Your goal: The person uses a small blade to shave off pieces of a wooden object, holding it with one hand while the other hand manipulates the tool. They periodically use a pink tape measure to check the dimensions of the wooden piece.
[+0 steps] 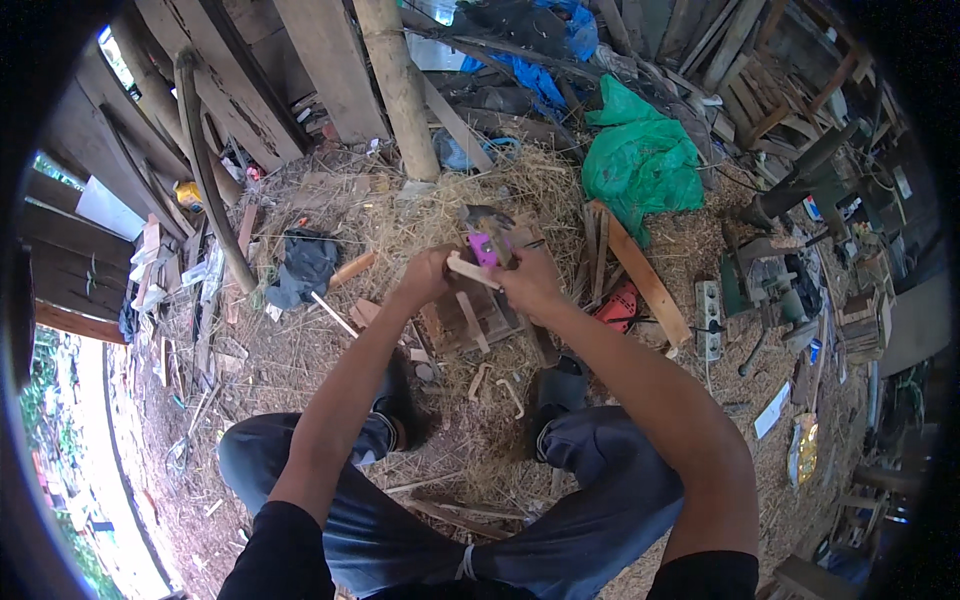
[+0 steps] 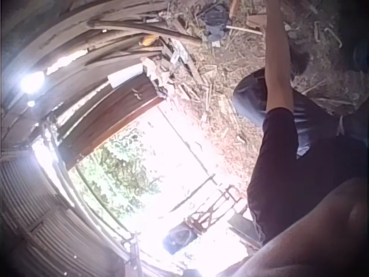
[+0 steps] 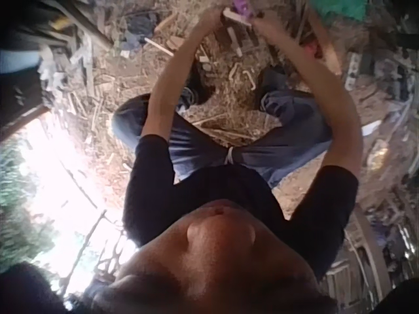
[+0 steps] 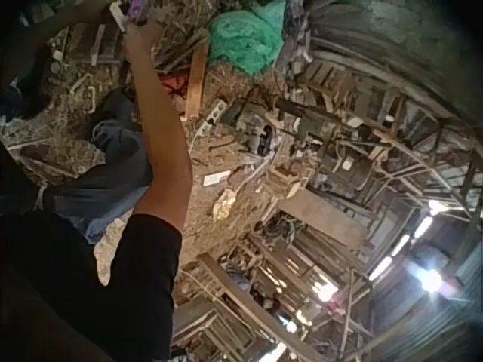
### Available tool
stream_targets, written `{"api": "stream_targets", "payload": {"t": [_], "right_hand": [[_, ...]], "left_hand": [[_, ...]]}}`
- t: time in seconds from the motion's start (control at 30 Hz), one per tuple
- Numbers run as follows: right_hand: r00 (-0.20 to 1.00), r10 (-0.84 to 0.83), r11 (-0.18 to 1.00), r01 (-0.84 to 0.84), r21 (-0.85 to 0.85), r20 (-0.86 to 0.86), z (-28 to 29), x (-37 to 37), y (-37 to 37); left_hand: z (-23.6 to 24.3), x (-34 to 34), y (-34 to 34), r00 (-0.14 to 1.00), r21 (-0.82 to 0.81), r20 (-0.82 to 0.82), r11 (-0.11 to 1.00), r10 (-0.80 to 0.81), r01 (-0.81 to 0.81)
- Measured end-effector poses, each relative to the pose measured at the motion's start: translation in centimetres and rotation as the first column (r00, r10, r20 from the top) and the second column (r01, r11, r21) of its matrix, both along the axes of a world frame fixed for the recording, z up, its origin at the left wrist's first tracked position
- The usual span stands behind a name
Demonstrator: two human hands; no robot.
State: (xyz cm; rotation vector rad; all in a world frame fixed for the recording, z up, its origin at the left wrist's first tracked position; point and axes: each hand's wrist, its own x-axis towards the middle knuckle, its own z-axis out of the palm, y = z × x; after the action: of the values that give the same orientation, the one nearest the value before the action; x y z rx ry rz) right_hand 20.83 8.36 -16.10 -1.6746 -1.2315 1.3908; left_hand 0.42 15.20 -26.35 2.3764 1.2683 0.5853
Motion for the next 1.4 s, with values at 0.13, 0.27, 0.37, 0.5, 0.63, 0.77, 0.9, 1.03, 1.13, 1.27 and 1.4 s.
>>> {"api": "stream_targets", "payload": {"t": [0.13,0.27,0.37,0.5,0.63,0.77,0.9,1.03,1.13,1.27,1.4], "right_hand": [[0.995,-0.083,0.996,0.081,-0.031,-0.05,0.0,0.6,0.3],[0.99,-0.077,0.997,0.076,-0.02,-0.116,-0.3,0.9,0.9],[0.995,-0.079,0.997,0.077,-0.031,-0.062,-0.8,1.7,0.8],[0.996,-0.088,0.995,0.089,-0.038,0.027,-0.1,1.5,-0.4],[0.976,-0.218,0.976,0.218,-0.003,-0.025,1.2,2.5,-1.8],[0.851,-0.517,0.847,0.525,0.086,-0.096,1.0,4.2,-3.4],[0.679,-0.729,0.633,0.718,0.29,-0.089,-3.8,6.6,-3.8],[0.672,-0.74,0.645,0.704,0.297,0.016,-7.1,9.9,-8.0],[0.737,-0.67,0.718,0.674,0.172,-0.092,-7.7,9.8,-8.3],[0.759,-0.641,0.743,0.651,0.153,-0.118,-8.2,9.8,-7.4],[0.753,-0.632,0.739,0.657,0.151,-0.186,-7.4,8.6,-6.4]], "left_hand": [[2.4,0.9,-1.1,0.989,-0.116,-0.075,0.984,0.131,-0.139],[3.5,1.0,-1.4,0.971,-0.172,0.136,0.97,0.197,-0.173],[3.5,0.9,-3.0,0.854,-0.169,0.438,0.959,0.28,-0.228],[4.0,0.6,-5.7,0.709,-0.544,0.502,0.818,0.495,-0.186],[5.8,3.3,-8.1,0.917,-0.861,0.311,0.482,0.25,0.161],[3.1,7.2,-11.4,0.988,-0.961,0.135,0.233,-0.073,0.149],[-8.7,10.2,-13.5,0.807,-0.737,-0.361,0.673,-0.466,0.059],[-13.9,12.9,-18.7,0.861,-0.603,-0.488,0.768,-0.144,-0.213],[-16.5,12.9,-21.5,0.853,-0.558,-0.517,0.73,0.066,-0.395],[-17.6,12.6,-22.6,0.899,-0.635,-0.374,0.643,0.229,-0.428],[-16.0,9.8,-21.9,0.968,-0.762,-0.105,0.607,0.226,-0.224]]}}
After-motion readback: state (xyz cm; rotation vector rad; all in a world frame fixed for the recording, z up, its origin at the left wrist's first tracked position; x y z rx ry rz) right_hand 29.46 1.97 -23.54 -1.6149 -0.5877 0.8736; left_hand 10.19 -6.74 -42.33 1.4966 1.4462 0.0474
